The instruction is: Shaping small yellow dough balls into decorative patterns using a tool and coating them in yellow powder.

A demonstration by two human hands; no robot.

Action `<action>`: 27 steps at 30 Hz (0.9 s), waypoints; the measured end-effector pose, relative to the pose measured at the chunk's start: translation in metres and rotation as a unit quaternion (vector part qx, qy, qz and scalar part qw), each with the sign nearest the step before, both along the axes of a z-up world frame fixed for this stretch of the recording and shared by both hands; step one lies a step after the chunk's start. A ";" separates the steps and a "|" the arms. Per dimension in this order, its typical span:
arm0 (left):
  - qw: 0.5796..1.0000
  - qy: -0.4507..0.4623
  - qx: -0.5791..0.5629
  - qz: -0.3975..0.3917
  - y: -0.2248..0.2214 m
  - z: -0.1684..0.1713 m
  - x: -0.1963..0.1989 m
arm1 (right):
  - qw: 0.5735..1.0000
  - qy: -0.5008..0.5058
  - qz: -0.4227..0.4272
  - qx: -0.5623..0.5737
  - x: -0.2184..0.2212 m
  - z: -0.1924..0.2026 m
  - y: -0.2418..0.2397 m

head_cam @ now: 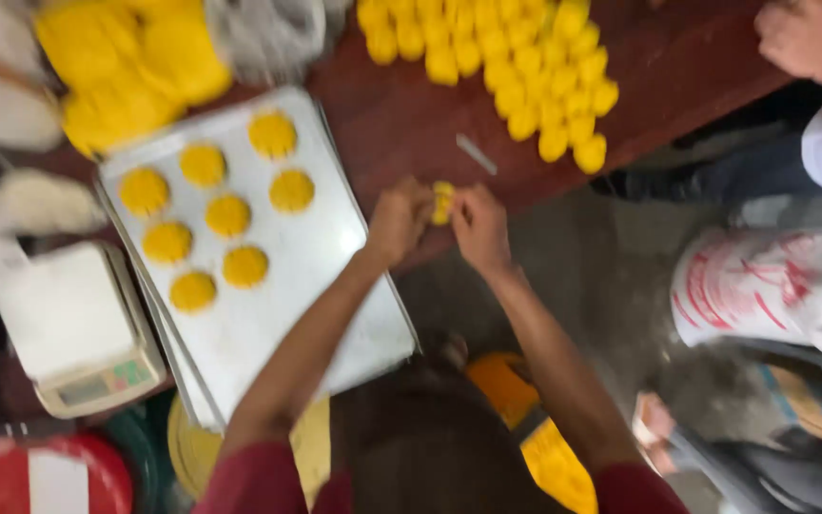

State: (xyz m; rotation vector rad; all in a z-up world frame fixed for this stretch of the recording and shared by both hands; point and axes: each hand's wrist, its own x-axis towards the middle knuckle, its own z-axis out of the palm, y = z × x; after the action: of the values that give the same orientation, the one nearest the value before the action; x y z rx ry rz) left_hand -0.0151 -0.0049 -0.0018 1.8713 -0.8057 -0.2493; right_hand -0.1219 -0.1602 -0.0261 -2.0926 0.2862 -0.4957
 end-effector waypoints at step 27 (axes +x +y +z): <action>0.999 0.001 -0.017 0.040 0.015 0.042 0.003 | 0.960 0.137 0.128 -0.209 0.081 0.030 -0.037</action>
State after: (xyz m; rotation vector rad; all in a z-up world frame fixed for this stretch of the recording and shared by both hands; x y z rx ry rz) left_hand -0.0122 0.0097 0.0403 1.8669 -0.7265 -0.1864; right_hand -0.0405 -0.1970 0.0040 -2.5709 0.0645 -0.1122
